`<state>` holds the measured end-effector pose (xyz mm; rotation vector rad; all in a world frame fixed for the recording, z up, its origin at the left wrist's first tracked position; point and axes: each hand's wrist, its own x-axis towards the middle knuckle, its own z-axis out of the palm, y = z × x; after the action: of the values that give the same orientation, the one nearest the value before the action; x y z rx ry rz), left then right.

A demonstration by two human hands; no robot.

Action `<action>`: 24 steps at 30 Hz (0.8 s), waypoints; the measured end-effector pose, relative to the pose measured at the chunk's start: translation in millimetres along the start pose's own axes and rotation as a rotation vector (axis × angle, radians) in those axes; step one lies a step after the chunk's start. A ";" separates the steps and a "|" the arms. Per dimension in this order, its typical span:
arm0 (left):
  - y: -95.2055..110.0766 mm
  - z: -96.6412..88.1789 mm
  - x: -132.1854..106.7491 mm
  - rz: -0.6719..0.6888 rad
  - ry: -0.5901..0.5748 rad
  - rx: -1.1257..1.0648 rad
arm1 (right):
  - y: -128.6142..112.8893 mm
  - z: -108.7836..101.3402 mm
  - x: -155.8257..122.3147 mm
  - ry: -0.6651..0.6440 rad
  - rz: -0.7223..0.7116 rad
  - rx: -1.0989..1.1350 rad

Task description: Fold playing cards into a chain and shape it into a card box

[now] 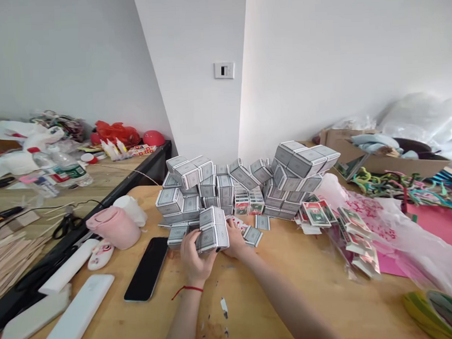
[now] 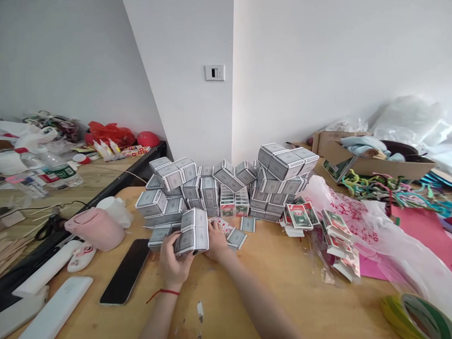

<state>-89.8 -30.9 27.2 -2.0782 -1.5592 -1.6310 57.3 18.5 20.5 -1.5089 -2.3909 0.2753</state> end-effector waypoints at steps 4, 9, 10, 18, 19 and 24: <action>0.8 2.0 -0.1 0.003 -0.041 0.041 | -4.5 -2.3 -14.4 0.002 0.070 -0.058; 2.1 2.3 0.7 0.016 -0.050 0.073 | -3.5 -3.0 -20.3 0.004 0.027 -0.048; 2.2 2.0 1.0 0.023 -0.053 0.078 | -2.5 -3.4 -19.8 -0.011 -0.005 -0.041; 7.8 -0.6 0.3 0.142 -0.187 0.167 | 0.6 -4.8 -24.7 -0.099 -0.046 0.031; 9.1 -0.5 0.1 0.156 -0.210 0.190 | 0.1 -4.7 -28.1 -0.089 -0.041 0.038; 14.7 -0.1 7.1 0.153 -0.302 0.306 | 0.9 -5.1 -50.9 -0.069 0.042 0.064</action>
<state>-79.7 -33.5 39.9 -2.2777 -1.5620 -0.9934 80.4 -27.0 17.4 -1.5458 -2.3811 0.4160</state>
